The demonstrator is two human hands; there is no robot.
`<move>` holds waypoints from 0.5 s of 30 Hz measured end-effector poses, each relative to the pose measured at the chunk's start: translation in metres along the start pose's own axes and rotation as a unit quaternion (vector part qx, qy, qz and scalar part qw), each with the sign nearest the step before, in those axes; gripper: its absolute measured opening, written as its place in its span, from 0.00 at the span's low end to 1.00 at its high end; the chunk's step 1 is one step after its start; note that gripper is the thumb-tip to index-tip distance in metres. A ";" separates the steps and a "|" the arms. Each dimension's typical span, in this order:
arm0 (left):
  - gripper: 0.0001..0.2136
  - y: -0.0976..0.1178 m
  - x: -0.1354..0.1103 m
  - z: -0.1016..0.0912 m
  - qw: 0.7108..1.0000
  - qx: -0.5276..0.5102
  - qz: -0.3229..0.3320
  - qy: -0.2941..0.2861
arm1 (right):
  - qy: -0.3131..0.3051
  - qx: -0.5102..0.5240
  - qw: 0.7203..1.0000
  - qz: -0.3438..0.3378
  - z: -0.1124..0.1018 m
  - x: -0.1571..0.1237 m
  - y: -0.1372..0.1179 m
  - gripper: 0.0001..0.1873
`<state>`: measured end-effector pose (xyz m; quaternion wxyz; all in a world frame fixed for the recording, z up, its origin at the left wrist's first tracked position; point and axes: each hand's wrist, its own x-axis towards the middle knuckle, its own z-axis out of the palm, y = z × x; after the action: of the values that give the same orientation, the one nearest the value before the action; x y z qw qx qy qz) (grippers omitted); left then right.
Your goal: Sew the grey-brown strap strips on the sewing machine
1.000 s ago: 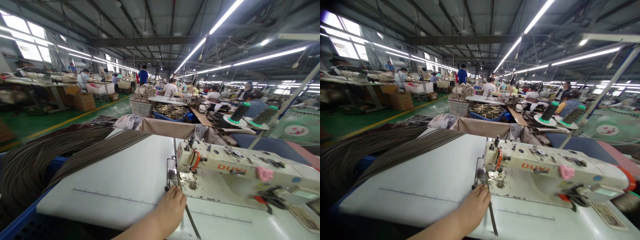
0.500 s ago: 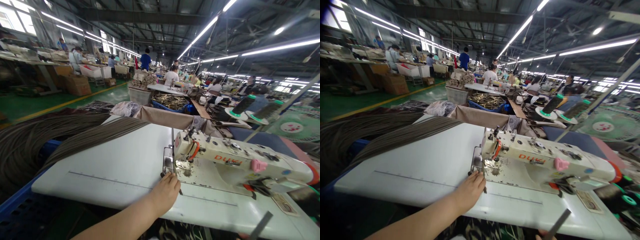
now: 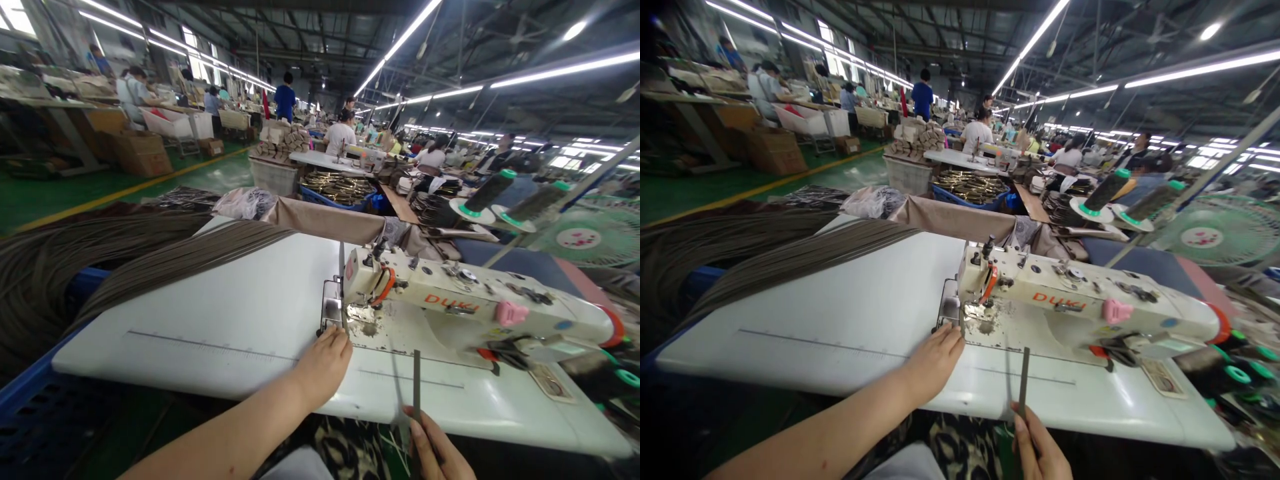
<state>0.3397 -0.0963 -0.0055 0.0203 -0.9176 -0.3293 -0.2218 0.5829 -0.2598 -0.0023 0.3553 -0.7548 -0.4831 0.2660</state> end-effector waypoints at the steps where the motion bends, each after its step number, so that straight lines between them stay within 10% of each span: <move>1: 0.15 -0.001 0.000 0.000 1.000 -0.004 -0.008 -0.001 | -0.004 0.001 1.000 -0.010 0.002 0.000 -0.002 0.31; 15: 0.19 -0.022 0.028 -0.008 0.982 -0.120 -0.128 -0.064 | -0.015 -0.021 0.998 -0.065 0.024 0.005 -0.032 0.30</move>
<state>0.3418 -0.0640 0.0110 -0.1395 -0.8760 -0.4154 -0.2015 0.5495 -0.2390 0.0081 0.3486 -0.7251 -0.5415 0.2437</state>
